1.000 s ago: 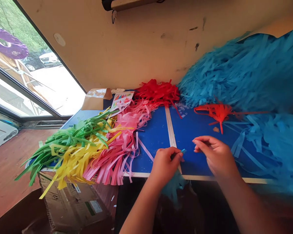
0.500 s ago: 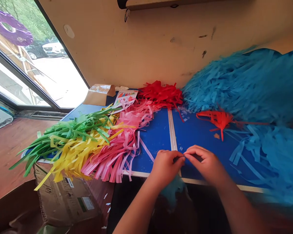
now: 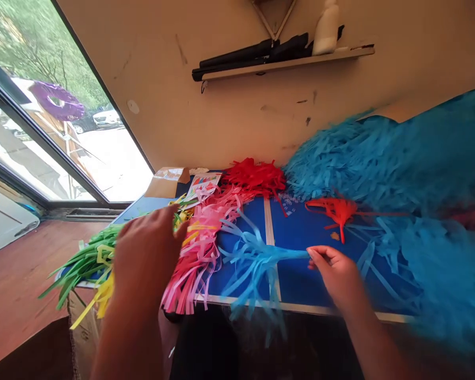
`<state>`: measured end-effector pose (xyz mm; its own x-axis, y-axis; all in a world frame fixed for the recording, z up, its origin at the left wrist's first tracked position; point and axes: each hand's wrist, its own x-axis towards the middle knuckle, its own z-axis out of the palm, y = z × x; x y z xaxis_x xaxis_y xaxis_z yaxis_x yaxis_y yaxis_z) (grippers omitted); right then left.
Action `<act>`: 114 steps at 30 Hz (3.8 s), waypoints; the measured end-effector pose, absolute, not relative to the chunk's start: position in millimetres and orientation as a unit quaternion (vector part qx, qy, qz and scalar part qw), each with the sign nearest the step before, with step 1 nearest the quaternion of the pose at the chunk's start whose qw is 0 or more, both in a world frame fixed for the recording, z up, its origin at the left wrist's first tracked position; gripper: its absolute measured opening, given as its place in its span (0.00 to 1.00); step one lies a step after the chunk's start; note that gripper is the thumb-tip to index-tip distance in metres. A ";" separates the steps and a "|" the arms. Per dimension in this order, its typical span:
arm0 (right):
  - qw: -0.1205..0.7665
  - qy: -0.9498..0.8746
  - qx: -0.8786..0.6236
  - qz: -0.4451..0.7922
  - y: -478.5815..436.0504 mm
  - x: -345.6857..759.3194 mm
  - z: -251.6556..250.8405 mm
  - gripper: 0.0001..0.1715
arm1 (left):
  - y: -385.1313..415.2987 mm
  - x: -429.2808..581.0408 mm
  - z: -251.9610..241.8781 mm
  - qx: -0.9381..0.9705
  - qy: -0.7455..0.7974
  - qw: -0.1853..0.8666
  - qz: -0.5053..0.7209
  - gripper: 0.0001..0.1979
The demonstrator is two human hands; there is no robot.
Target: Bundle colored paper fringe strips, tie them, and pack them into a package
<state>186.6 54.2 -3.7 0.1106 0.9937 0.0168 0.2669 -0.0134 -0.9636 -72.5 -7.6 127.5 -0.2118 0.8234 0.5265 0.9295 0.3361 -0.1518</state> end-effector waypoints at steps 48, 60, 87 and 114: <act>0.152 -0.845 -0.471 0.204 51.4 190.8 -12.4 0.10 | 25.9 29.9 3.7 -0.857 -0.516 0.011 -0.004 0.06; 0.222 -0.903 -0.366 0.048 42.3 196.0 -23.8 0.14 | 17.9 26.3 -8.1 -0.869 -0.491 0.040 -0.036 0.05; 0.209 -0.910 -0.346 -0.089 21.0 212.6 -22.0 0.16 | -17.0 27.9 -11.4 -0.899 -0.424 0.098 -0.047 0.11; 0.234 -0.831 -0.426 0.269 83.3 173.5 -8.7 0.20 | -8.4 18.9 42.7 -0.747 -0.504 -0.344 -0.264 0.03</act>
